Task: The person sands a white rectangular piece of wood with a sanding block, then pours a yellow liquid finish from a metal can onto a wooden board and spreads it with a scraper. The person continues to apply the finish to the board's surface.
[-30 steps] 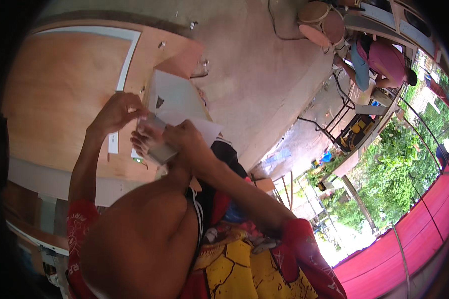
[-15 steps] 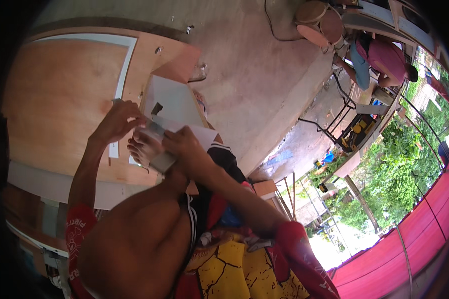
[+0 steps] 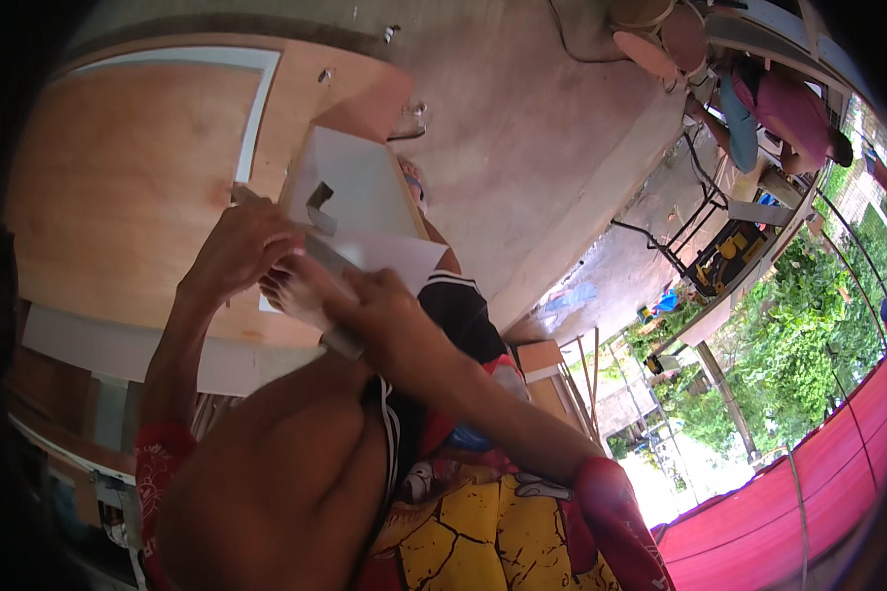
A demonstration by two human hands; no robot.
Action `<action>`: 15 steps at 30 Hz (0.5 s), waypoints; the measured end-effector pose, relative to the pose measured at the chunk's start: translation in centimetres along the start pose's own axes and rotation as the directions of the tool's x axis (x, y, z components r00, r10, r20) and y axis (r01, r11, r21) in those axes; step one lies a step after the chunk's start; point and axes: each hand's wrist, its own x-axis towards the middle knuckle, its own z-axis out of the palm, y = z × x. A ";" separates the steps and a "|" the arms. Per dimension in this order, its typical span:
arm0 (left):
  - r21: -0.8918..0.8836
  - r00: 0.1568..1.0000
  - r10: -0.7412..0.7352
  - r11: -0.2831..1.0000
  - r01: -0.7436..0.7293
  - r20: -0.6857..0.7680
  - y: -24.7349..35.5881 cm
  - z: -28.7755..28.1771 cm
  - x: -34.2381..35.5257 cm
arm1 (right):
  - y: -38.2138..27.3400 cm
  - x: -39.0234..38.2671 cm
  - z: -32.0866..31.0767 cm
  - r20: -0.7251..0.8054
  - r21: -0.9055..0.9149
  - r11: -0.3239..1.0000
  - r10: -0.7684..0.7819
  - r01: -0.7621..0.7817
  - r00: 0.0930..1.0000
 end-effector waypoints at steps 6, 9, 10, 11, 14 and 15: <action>-0.037 0.992 0.051 0.998 -0.056 -0.113 -0.2 2.9 -0.7 | 0.6 -1.5 0.4 0.011 -0.044 0.999 -0.005 0.005 1.000; 0.071 0.990 -0.012 0.997 0.022 -0.140 -1.1 3.6 0.6 | 3.6 0.0 0.8 0.079 -0.058 0.998 0.025 -0.021 0.997; 0.073 0.989 -0.006 0.997 0.017 -0.149 -0.9 3.4 0.6 | 3.3 0.4 0.3 0.078 -0.069 0.998 0.002 0.003 0.997; 0.076 0.988 -0.001 0.997 0.013 -0.158 -0.3 3.2 0.1 | 2.8 0.2 0.1 0.078 -0.080 0.996 -0.021 0.027 0.997; 0.055 0.982 -0.014 0.998 0.025 -0.191 1.7 4.3 0.1 | 2.5 -1.9 -0.4 0.050 -0.077 0.997 -0.024 0.028 0.998; 0.051 0.980 -0.075 0.995 0.086 -0.183 1.6 4.6 0.8 | 3.6 -1.3 -0.5 0.099 -0.070 0.997 0.033 -0.027 0.995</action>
